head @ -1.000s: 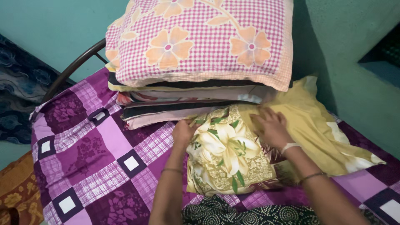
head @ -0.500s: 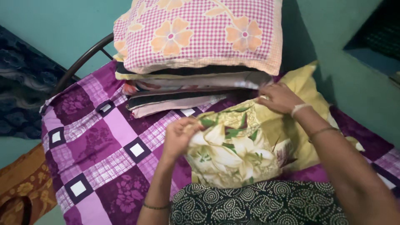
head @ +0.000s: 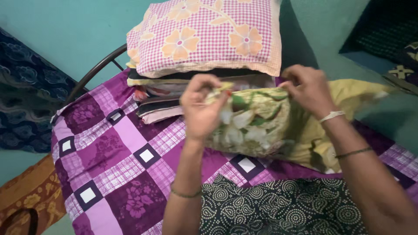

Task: The person folds a pink checkered pillowcase and places it on a stack of linens. Then, the person takes a green patterned pillow, inserts it into a yellow floral pillowcase, and folds the covered pillow neatly before placing it on the stack.

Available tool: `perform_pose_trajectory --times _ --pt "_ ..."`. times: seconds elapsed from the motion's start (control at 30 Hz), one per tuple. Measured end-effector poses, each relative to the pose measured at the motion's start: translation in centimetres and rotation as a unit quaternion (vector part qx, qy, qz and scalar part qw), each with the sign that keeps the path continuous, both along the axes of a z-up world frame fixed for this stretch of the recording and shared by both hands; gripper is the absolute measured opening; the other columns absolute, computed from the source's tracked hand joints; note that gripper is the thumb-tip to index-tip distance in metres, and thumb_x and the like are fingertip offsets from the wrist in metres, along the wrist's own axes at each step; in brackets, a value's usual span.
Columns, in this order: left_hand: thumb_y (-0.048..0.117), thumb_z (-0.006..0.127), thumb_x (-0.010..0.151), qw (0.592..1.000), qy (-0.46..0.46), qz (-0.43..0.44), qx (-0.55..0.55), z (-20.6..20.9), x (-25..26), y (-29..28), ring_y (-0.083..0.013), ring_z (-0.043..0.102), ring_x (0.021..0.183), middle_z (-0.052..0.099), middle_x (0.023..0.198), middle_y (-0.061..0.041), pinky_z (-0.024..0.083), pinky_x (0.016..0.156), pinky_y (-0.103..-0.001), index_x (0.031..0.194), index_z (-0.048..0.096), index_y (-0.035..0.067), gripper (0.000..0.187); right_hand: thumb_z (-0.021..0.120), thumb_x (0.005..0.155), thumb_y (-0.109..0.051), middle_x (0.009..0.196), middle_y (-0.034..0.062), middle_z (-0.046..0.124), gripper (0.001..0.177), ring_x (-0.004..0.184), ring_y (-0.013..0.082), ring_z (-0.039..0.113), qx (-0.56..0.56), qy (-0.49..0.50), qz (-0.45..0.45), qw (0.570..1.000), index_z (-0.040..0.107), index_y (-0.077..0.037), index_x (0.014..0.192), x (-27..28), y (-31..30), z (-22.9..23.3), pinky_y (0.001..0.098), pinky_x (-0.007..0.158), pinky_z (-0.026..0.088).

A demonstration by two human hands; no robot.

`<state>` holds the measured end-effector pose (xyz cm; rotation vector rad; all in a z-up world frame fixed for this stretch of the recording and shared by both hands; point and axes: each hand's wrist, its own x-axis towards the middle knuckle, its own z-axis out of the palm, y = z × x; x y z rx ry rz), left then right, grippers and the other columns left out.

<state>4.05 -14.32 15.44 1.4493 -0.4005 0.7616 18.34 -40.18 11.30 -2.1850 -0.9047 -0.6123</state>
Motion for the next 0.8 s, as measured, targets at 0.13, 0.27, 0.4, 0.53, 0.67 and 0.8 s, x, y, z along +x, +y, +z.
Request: perform_pose_trajectory --times 0.13,0.27,0.4,0.53,0.67,0.8 --pt "-0.014 0.070 0.092 0.988 0.050 -0.134 -0.063 1.6 0.8 -5.3 -0.0097 0.064 0.101 0.064 0.109 -0.005 0.055 0.087 -0.024 0.113 0.059 0.000 0.027 0.085 0.076 -0.016 0.108 0.0153 0.065 0.034 0.100 0.0295 0.063 0.051 0.106 0.275 0.954 0.065 -0.003 0.100 -2.9 4.5 -1.3 0.0407 0.090 0.050" --pt "-0.009 0.073 0.093 0.991 0.053 -0.105 -0.068 1.5 0.3 -5.1 -0.0092 0.064 0.102 0.064 0.109 -0.004 0.054 0.090 -0.023 0.117 0.059 0.000 0.030 0.071 0.088 -0.003 0.106 0.0083 0.073 0.026 0.099 0.0181 0.069 0.128 0.188 0.238 0.944 0.072 -0.002 0.113 -3.9 5.2 -3.5 0.0319 0.088 0.054" --pt "0.007 0.084 0.089 0.959 0.184 0.194 0.097 -0.7 -0.6 -1.3 -0.0183 0.059 0.083 0.070 0.098 -0.012 0.050 0.074 -0.028 0.125 0.066 0.001 0.041 0.057 0.095 0.007 0.116 0.0066 0.074 0.033 0.104 0.0132 0.069 0.346 0.345 0.283 0.825 0.069 0.002 0.124 -2.8 3.5 -3.7 0.0270 0.093 0.055" --pt "0.015 0.081 0.082 0.947 0.262 0.128 0.137 -5.5 0.7 1.1 -0.0201 0.064 0.106 0.066 0.118 -0.012 0.051 0.088 -0.033 0.142 0.044 0.006 0.071 0.055 0.100 0.009 0.115 0.0087 0.074 0.027 0.103 0.0136 0.070 0.413 0.367 0.296 0.779 0.069 0.004 0.123 -2.1 2.4 -2.3 0.0275 0.094 0.057" --pt "0.011 0.060 0.095 0.949 0.315 0.000 0.037 -11.6 2.3 -2.2 -0.0165 0.065 0.105 0.071 0.113 -0.005 0.052 0.090 -0.033 0.130 0.057 0.007 0.035 0.058 0.099 0.007 0.114 0.0065 0.074 0.025 0.101 0.0127 0.069 0.338 0.336 0.224 0.850 0.071 0.001 0.120 -2.1 3.2 -1.4 0.0277 0.092 0.055" --pt "0.007 0.056 0.099 0.946 0.297 0.089 -0.094 -12.4 4.6 -2.8 -0.0143 0.063 0.083 0.073 0.092 -0.006 0.049 0.075 -0.032 0.103 0.075 -0.002 0.022 0.067 0.100 -0.006 0.126 0.0081 0.069 0.030 0.112 0.0145 0.064 0.253 0.302 0.173 0.903 0.066 -0.004 0.129 -3.0 4.2 -1.7 0.0295 0.094 0.051"
